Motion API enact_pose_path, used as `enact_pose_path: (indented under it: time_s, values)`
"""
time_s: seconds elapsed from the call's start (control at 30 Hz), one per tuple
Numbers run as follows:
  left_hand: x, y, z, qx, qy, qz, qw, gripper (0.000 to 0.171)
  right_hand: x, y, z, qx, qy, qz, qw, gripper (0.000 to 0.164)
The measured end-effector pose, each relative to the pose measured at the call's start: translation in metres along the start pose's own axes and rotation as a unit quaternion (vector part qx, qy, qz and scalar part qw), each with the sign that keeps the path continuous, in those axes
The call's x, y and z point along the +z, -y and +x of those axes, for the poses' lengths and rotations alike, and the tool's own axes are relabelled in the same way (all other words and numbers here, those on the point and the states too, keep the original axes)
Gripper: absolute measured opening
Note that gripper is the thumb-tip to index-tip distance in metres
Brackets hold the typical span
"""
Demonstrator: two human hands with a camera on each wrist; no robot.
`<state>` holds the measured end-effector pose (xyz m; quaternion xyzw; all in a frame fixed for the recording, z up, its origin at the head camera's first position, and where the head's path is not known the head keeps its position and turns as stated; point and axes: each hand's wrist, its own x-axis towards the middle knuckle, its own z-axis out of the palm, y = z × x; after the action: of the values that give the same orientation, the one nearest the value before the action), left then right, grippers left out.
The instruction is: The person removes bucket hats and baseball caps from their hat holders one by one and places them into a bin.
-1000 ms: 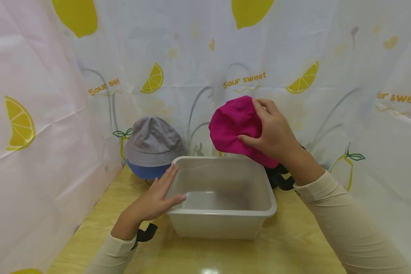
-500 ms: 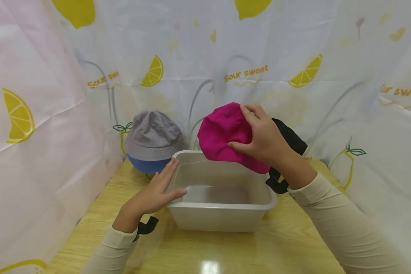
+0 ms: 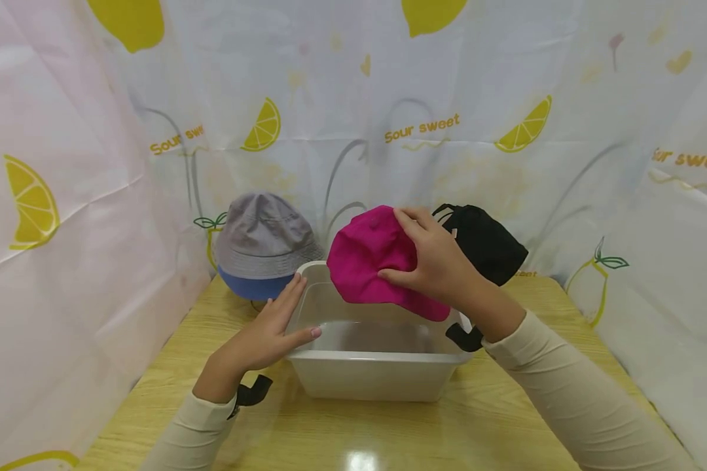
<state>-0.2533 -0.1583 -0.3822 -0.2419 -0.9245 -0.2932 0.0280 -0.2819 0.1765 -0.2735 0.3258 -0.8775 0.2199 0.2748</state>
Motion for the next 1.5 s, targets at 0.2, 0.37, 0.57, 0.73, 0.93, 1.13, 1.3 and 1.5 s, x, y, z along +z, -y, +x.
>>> enact_pose_path:
  time_s: [0.2,0.37,0.57,0.73,0.93,1.13,1.3,1.5]
  values:
    - [0.0,0.001,0.001,0.004,-0.002,-0.008,1.0,0.105,0.008,0.005,-0.005,0.006,0.029,0.002,1.0,0.102]
    - [0.0,0.003,0.004,0.011,-0.003,-0.015,0.9998,0.104,0.015,0.007,-0.007,0.011,0.063,0.003,0.998,0.103]
    - [0.0,0.006,0.006,0.017,0.002,-0.028,0.9995,0.103,0.022,0.008,-0.006,0.025,0.115,0.006,0.993,0.103]
    - [-0.002,0.006,0.007,0.022,0.007,-0.035,0.9991,0.103,0.026,0.008,-0.003,0.014,0.136,0.009,0.991,0.1]
    - [-0.002,0.008,0.008,0.026,0.008,-0.038,0.9989,0.101,0.031,0.006,0.004,0.01,0.178,0.008,0.984,0.1]
    - [-0.001,0.009,0.008,0.03,0.004,-0.037,0.9988,0.1,0.045,0.005,0.01,0.033,0.246,0.031,0.968,0.101]
    - [-0.001,0.01,0.007,0.035,0.002,-0.04,0.9986,0.099,0.056,0.002,0.012,0.057,0.285,0.045,0.956,0.099]
    - [-0.001,0.008,0.009,0.035,0.005,-0.043,0.9985,0.099,0.068,0.0,0.012,0.068,0.323,0.04,0.943,0.1]
